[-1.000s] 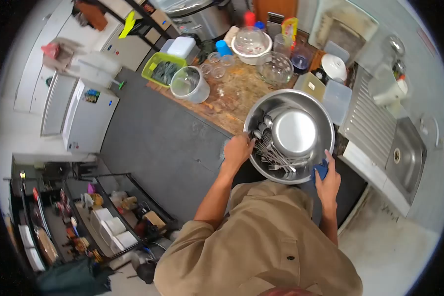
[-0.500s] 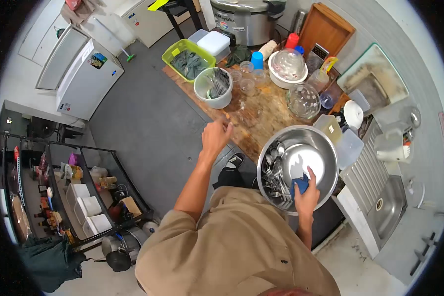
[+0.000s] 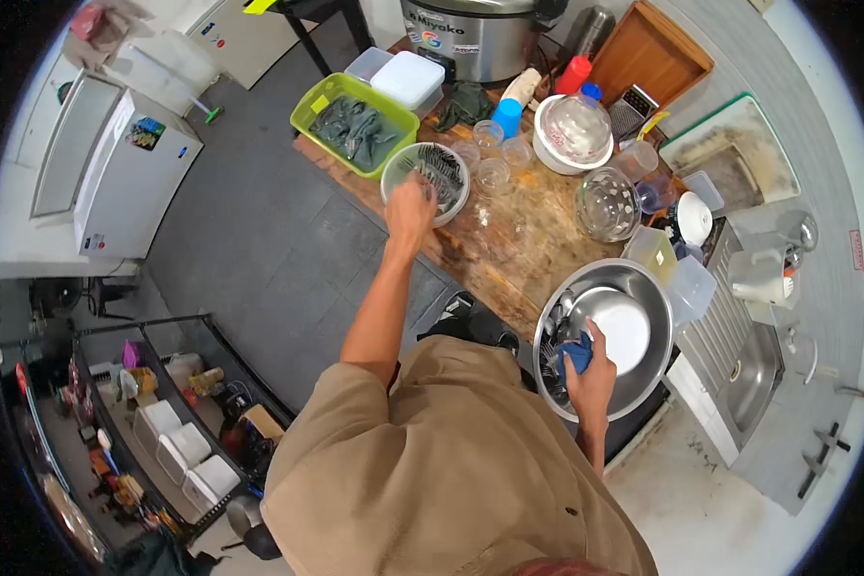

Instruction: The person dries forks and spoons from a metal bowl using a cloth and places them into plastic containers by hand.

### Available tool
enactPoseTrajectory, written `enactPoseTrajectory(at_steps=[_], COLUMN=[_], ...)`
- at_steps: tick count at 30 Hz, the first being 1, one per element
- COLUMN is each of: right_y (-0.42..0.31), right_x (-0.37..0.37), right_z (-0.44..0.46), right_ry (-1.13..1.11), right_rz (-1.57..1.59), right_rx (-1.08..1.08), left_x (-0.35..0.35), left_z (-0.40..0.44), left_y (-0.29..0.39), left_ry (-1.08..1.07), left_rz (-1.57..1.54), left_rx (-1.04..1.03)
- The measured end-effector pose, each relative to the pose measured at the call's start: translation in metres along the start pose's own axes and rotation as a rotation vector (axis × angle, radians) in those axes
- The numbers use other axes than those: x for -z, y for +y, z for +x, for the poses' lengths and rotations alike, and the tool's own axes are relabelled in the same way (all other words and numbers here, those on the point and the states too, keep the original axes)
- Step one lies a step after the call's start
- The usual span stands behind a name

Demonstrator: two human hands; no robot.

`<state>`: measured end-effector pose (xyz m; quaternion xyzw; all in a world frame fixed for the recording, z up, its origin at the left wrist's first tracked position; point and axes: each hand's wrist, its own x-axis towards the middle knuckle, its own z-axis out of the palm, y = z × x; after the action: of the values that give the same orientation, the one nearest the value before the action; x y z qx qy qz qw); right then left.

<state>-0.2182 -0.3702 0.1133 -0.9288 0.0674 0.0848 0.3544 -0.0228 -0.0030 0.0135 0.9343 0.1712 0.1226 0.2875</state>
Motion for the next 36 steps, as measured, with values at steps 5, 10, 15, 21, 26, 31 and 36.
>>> enactPoseTrajectory(at_steps=[5, 10, 15, 21, 26, 31, 36], right_y=[-0.016, -0.029, -0.027, -0.027, -0.033, -0.037, -0.026], right_x=[-0.014, -0.018, -0.026, -0.032, -0.029, -0.031, -0.032], right_z=[-0.012, -0.024, -0.025, -0.021, -0.016, -0.008, -0.003], right_ry=[0.069, 0.063, 0.076, 0.094, 0.002, 0.066, 0.233], right_rz=[-0.036, 0.006, -0.004, -0.119, -0.028, -0.129, -0.031], right_rx=[0.063, -0.067, -0.078, 0.006, -0.038, 0.141, 0.241], left_x=[-0.025, -0.041, -0.036, -0.03, 0.002, 0.044, 0.078], left_z=[0.029, 0.045, 0.046, 0.043, 0.04, 0.033, 0.004], left_y=[-0.025, -0.03, -0.022, -0.024, -0.009, 0.01, 0.046], left_ry=[-0.094, -0.105, -0.107, -0.074, 0.028, 0.258, 0.221], left_rz=[0.143, 0.208, 0.193, 0.144, -0.103, -0.312, -0.569], left_rx=[0.016, 0.021, 0.039, -0.027, -0.086, -0.32, -0.414])
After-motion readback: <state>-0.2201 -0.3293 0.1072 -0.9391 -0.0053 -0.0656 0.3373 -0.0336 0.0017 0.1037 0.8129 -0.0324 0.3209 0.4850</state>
